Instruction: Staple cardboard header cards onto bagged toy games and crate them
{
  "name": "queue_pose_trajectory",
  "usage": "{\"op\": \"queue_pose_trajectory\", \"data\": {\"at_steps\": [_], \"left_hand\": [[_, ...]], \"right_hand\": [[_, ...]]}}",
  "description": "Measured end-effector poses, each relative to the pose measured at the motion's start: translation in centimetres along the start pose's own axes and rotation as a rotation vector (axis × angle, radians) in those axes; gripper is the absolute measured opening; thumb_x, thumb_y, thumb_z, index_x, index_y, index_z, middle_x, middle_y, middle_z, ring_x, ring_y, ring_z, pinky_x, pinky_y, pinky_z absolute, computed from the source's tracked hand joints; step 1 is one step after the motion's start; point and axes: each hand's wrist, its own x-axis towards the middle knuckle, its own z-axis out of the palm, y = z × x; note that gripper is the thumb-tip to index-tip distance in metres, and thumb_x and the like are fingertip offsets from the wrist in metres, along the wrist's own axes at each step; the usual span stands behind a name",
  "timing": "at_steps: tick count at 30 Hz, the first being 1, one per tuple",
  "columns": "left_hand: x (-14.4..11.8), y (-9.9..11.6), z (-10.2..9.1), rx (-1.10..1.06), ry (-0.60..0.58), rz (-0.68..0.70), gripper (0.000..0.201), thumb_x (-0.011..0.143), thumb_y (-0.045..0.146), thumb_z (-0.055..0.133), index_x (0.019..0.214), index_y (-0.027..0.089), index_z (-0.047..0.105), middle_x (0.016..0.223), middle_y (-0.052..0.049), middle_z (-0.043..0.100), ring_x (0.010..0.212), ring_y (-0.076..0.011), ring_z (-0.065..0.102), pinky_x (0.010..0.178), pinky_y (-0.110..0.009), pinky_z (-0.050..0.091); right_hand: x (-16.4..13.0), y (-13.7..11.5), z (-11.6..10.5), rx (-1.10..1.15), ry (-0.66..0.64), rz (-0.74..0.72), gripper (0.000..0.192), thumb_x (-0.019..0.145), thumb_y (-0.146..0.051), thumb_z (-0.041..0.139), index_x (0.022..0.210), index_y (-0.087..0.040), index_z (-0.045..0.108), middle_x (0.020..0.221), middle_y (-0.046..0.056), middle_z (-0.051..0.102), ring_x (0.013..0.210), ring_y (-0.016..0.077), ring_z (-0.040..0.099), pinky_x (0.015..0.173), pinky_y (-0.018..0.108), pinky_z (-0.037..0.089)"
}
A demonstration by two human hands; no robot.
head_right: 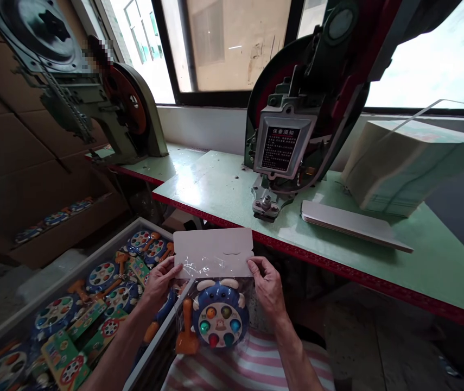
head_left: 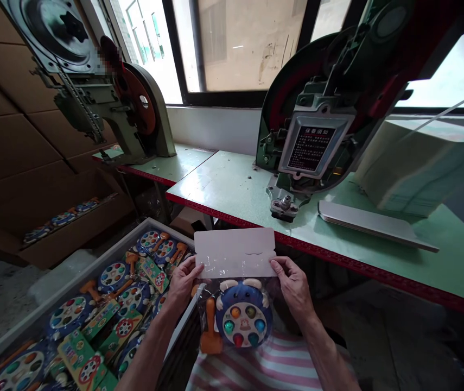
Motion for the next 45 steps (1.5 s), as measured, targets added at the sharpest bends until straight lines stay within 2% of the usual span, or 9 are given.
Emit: {"op": "queue_pose_trajectory", "data": {"at_steps": [7, 15, 21, 27, 30, 32, 36, 40, 45], "left_hand": [[0.1, 0.9, 1.0, 0.029, 0.086, 0.03, 0.044, 0.066, 0.049, 0.092, 0.089, 0.014, 0.078, 0.083, -0.004, 0.074, 0.067, -0.0145, 0.065, 0.058, -0.023, 0.057], [0.1, 1.0, 1.4, 0.217, 0.124, 0.138, 0.043, 0.072, 0.057, 0.084, 0.084, 0.016, 0.077, 0.074, -0.002, 0.071, 0.064, -0.0154, 0.063, 0.058, -0.023, 0.051], [-0.1, 1.5, 0.7, 0.25, 0.073, 0.099, 0.05, 0.071, 0.058, 0.084, 0.097, 0.015, 0.078, 0.083, -0.005, 0.075, 0.07, -0.0189, 0.067, 0.063, -0.026, 0.054], [0.5, 2.0, 0.1, 0.221, 0.022, 0.016, 0.058, 0.065, 0.055, 0.089, 0.105, 0.015, 0.077, 0.094, -0.009, 0.078, 0.078, -0.0221, 0.071, 0.067, -0.028, 0.057], [0.6, 2.5, 0.0, 0.209, -0.046, 0.007, 0.057, 0.067, 0.051, 0.09, 0.11, 0.016, 0.076, 0.1, -0.009, 0.078, 0.081, -0.0222, 0.071, 0.069, -0.027, 0.058], [0.5, 2.8, 0.0, 0.21, -0.065, -0.004, 0.06, 0.067, 0.049, 0.09, 0.113, 0.016, 0.074, 0.102, -0.009, 0.078, 0.081, -0.0219, 0.071, 0.066, -0.026, 0.057], [0.4, 3.0, -0.2, 0.214, -0.033, -0.038, 0.071, 0.063, 0.048, 0.092, 0.124, 0.018, 0.069, 0.102, -0.008, 0.078, 0.079, -0.0225, 0.071, 0.061, -0.026, 0.056], [0.1, 2.7, -0.4, 0.183, -0.043, -0.021, 0.071, 0.067, 0.043, 0.091, 0.131, 0.025, 0.066, 0.095, -0.004, 0.077, 0.067, -0.017, 0.067, 0.055, -0.022, 0.052], [-0.7, 3.1, 0.7, 0.145, -0.049, 0.016, 0.036, 0.065, 0.046, 0.09, 0.087, 0.019, 0.08, 0.09, -0.004, 0.073, 0.058, -0.0111, 0.061, 0.046, -0.018, 0.044]], "right_hand": [[0.2, 0.0, -0.3, -0.012, 0.012, -0.002, 0.04, 0.09, -0.06, 0.067, 0.09, -0.02, 0.071, 0.081, 0.003, 0.07, 0.076, 0.0204, 0.062, 0.069, 0.029, 0.046], [0.2, -0.2, -0.2, -0.176, 0.084, -0.035, 0.043, 0.093, -0.063, 0.06, 0.085, -0.021, 0.066, 0.077, 0.003, 0.068, 0.071, 0.0202, 0.059, 0.066, 0.03, 0.045], [0.1, -0.4, 0.4, -0.184, 0.147, -0.06, 0.04, 0.093, -0.061, 0.061, 0.083, -0.022, 0.063, 0.076, 0.003, 0.067, 0.07, 0.0199, 0.06, 0.066, 0.03, 0.046], [0.5, 0.2, 0.8, -0.012, 0.179, -0.022, 0.034, 0.087, -0.054, 0.071, 0.083, -0.021, 0.063, 0.078, 0.003, 0.068, 0.071, 0.0196, 0.062, 0.067, 0.031, 0.049], [0.8, 0.4, 0.8, 0.246, 0.136, 0.104, 0.037, 0.079, -0.05, 0.079, 0.097, -0.021, 0.065, 0.082, 0.002, 0.07, 0.075, 0.02, 0.065, 0.07, 0.031, 0.052], [1.0, 0.3, 0.6, 0.405, 0.071, 0.181, 0.052, 0.075, -0.046, 0.083, 0.117, -0.022, 0.063, 0.082, 0.0, 0.07, 0.073, 0.0189, 0.066, 0.069, 0.03, 0.053], [1.3, -0.2, 0.0, 0.497, -0.075, 0.225, 0.069, 0.073, -0.039, 0.083, 0.137, -0.026, 0.06, 0.081, -0.003, 0.069, 0.071, 0.016, 0.063, 0.066, 0.026, 0.05], [1.4, 0.0, -0.2, 0.536, -0.076, 0.227, 0.047, 0.07, -0.037, 0.085, 0.113, -0.026, 0.072, 0.078, -0.003, 0.068, 0.066, 0.0142, 0.06, 0.061, 0.024, 0.047], [1.0, 0.1, -0.6, 0.501, -0.119, 0.262, 0.018, 0.073, -0.038, 0.078, 0.074, -0.02, 0.074, 0.071, 0.0, 0.069, 0.061, 0.0127, 0.057, 0.052, 0.021, 0.038]]}}
